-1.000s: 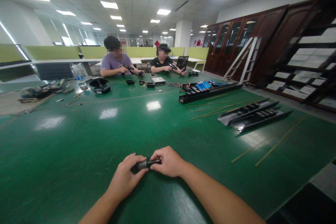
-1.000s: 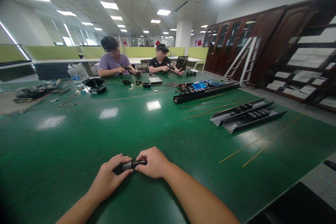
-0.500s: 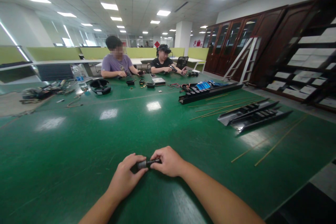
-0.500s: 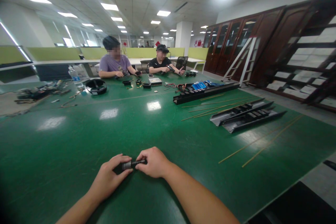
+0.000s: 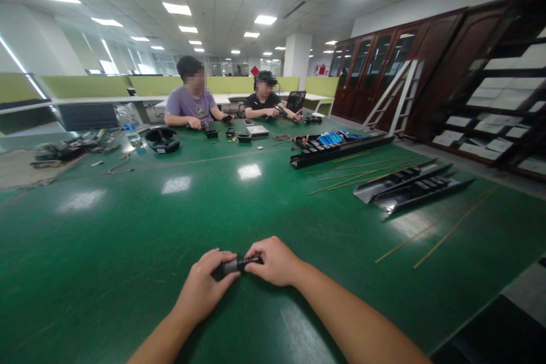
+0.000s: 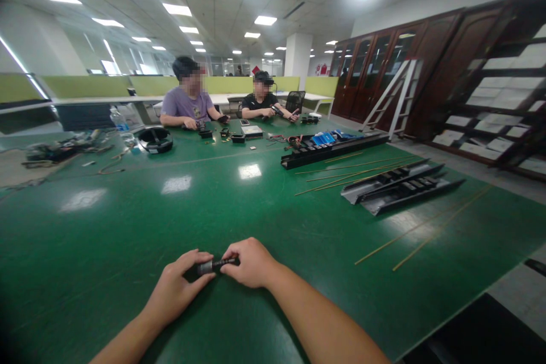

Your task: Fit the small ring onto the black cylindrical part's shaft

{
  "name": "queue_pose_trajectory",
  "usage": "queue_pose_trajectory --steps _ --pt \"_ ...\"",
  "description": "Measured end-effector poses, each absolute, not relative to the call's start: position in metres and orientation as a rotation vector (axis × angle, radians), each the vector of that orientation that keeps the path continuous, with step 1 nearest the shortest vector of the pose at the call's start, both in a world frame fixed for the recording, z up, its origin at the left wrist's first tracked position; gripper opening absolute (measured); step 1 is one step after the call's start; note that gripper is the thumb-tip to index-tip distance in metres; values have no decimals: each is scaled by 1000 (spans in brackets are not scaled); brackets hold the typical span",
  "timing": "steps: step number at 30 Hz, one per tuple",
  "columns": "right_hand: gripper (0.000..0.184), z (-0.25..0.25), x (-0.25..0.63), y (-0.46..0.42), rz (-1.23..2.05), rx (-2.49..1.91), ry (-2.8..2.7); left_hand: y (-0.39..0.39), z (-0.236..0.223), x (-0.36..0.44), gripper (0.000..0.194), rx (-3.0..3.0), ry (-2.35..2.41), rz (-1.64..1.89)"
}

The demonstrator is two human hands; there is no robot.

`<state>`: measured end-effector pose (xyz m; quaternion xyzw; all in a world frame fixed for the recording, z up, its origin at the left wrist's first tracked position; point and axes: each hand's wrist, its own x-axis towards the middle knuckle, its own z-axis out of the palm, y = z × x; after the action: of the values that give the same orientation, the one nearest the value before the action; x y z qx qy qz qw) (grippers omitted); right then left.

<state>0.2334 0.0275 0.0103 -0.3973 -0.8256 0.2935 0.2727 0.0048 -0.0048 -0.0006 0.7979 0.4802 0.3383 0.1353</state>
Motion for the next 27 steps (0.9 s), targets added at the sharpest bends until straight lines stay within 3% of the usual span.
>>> queue_pose_trajectory --steps 27 --pt "17 9 240 31 820 -1096 -2180 -6 0 4 27 2257 1424 974"
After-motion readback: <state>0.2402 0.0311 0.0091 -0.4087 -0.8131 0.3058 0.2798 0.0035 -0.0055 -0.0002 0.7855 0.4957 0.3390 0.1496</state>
